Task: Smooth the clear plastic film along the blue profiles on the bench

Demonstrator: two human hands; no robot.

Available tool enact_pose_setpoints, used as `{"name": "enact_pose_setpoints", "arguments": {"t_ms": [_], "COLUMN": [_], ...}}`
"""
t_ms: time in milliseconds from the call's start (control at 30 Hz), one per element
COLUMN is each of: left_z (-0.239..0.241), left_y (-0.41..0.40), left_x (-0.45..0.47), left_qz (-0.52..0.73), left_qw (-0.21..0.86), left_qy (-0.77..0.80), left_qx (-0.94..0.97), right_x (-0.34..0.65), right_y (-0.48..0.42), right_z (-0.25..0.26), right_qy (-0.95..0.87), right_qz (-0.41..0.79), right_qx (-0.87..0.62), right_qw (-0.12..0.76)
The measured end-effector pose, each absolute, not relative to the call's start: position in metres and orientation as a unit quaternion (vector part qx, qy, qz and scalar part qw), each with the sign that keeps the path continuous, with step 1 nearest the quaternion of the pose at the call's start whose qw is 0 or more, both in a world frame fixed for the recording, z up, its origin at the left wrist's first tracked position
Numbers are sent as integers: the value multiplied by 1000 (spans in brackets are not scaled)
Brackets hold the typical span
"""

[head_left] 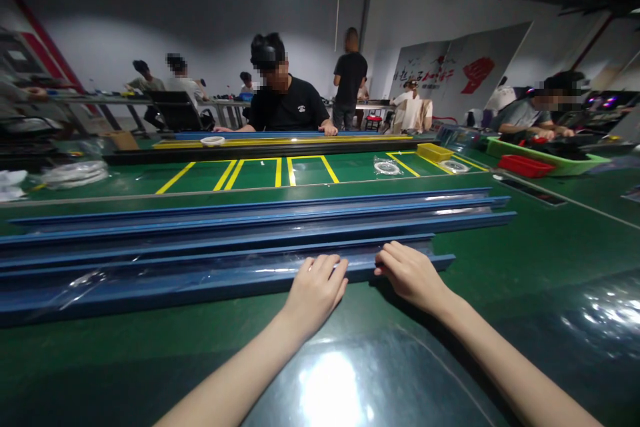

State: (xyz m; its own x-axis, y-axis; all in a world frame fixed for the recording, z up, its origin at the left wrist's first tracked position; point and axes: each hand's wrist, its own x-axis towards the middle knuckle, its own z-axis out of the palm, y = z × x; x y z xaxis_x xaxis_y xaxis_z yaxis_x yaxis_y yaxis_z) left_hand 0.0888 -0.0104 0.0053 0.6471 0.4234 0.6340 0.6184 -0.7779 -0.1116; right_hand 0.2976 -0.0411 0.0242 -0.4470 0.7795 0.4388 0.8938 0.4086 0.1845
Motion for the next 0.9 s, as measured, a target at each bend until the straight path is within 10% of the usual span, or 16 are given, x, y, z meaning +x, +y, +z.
{"name": "enact_pose_setpoints", "arguments": {"t_ms": [900], "left_z": [5], "left_y": [-11], "left_x": [92], "left_qz": [-249], "left_qw": [187], "left_qy": [-355], "left_qx": [-881], "right_x": [360], "right_y": [-56], "right_z": [38], "right_qy": [-788], "right_qz": [-94], "right_qx": [-599], "right_qw": [112]}}
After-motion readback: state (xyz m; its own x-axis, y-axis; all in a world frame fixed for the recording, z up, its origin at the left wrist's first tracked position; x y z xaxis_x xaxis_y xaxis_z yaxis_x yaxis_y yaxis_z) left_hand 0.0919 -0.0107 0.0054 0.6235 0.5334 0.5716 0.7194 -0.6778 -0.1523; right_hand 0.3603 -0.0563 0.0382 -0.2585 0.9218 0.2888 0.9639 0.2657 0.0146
